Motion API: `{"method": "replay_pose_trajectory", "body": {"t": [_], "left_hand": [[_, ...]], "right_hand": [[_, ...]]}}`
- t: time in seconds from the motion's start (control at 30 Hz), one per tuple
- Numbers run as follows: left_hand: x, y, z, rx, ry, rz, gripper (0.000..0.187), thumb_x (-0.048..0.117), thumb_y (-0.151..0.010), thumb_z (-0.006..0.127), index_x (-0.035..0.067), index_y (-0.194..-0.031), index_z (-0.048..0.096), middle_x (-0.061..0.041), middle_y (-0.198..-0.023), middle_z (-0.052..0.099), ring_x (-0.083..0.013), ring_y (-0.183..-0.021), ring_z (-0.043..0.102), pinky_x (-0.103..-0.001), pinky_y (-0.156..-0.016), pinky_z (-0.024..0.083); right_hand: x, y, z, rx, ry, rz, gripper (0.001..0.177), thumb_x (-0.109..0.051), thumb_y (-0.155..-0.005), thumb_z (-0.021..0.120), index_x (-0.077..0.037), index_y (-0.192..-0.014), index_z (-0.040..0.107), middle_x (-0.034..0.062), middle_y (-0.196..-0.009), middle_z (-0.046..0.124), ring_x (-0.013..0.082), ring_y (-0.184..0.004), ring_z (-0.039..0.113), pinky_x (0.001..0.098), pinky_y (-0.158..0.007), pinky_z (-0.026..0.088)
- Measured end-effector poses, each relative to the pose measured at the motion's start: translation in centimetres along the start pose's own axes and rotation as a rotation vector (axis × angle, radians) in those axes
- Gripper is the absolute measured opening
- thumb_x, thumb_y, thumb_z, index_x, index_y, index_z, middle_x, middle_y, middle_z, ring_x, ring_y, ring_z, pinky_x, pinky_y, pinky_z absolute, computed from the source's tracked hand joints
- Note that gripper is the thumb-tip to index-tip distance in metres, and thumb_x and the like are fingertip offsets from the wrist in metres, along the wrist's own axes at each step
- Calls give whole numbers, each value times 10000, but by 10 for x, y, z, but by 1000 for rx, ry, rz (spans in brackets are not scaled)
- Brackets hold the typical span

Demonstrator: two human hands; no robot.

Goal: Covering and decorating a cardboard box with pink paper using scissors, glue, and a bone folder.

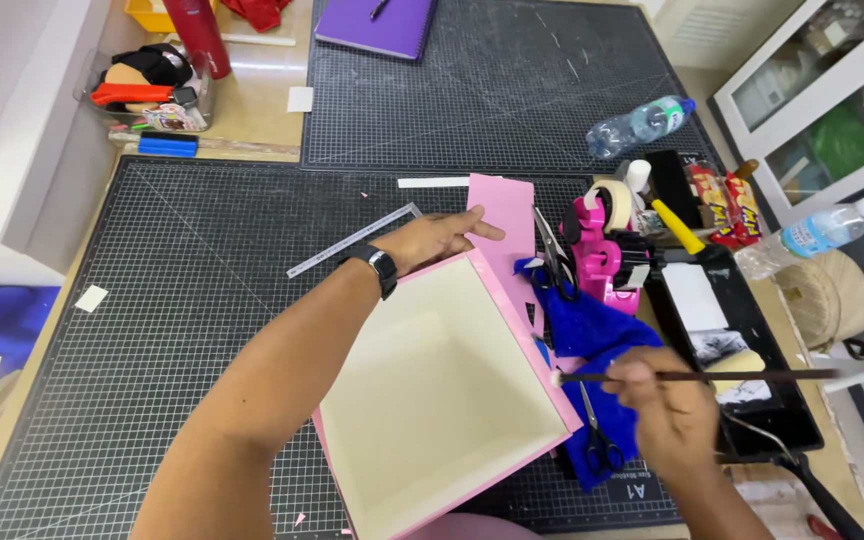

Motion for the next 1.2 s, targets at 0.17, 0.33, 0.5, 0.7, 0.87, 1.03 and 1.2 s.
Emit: {"method": "replay_pose_trajectory", "body": {"t": [0.17, 0.33, 0.5, 0.7, 0.87, 1.03, 1.2], "left_hand": [[-6, -6, -2, -12, 29, 32, 746, 645, -936, 335, 167, -1408, 660, 60, -483, 275, -94, -455, 303, -212, -726, 435], [-4, -4, -2, 6, -15, 8, 746, 673, -924, 314, 221, -1398, 671, 36, -504, 327, -161, -784, 466, -296, -922, 341], [-2, 0, -1, 13, -55, -14, 794, 724, -878, 295, 268, -1409, 669, -145, -723, 644, -333, -1514, 463, -400, -1235, 246], [-1, 3, 0, -2, 51, -25, 739, 662, -936, 312, 220, -1400, 679, -57, -488, 431, -161, -652, 589, -258, -890, 508], [-4, -1, -1, -3, 0, 1, 761, 695, -909, 303, 242, -1389, 681, -62, -514, 449, -255, -1115, 684, -318, -1180, 353], [1, -1, -2, 2, 3, -24, 777, 702, -882, 307, 251, -1401, 668, -236, -972, 650, -256, -1116, 470, -339, -1022, 356], [1, 3, 0, 20, -11, -50, 774, 713, -856, 307, 274, -1381, 670, -369, -1276, 683, -319, -1561, 391, -341, -1199, 300]], "right_hand": [[6, 23, -15, 13, 57, 29, 330, -249, -1030, 480, -31, -913, 699, 89, -864, 731, 151, -615, 723, 236, -529, 546], [2, 20, -17, 175, -24, 54, 261, -211, -1080, 503, -66, -922, 653, 62, -722, 676, 117, -547, 636, 213, -501, 467], [-16, -2, 18, 188, -220, -30, 141, -110, -1036, 559, 9, -1027, 634, 139, -828, 716, 173, -639, 716, 247, -585, 593], [-13, 0, 5, 72, 96, -114, 252, -203, -1030, 528, -75, -859, 662, 29, -739, 684, 101, -537, 664, 203, -461, 517], [-19, -15, 24, 89, -150, -141, 159, -98, -1063, 500, -13, -1062, 634, 118, -847, 676, 184, -761, 721, 285, -740, 593], [-14, -3, 3, 36, 84, 11, 248, -190, -1011, 553, -59, -845, 683, 40, -747, 716, 126, -556, 698, 228, -497, 525], [-17, -11, 11, 112, -144, -45, 188, -114, -1046, 526, -9, -954, 652, 96, -820, 691, 137, -609, 679, 217, -529, 525]]}}
Point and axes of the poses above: each hand's wrist, its own y-axis away from the middle knuckle, its own z-axis out of the palm, x = y × z, the point moved 1 cm from there along -y, towards the middle knuckle
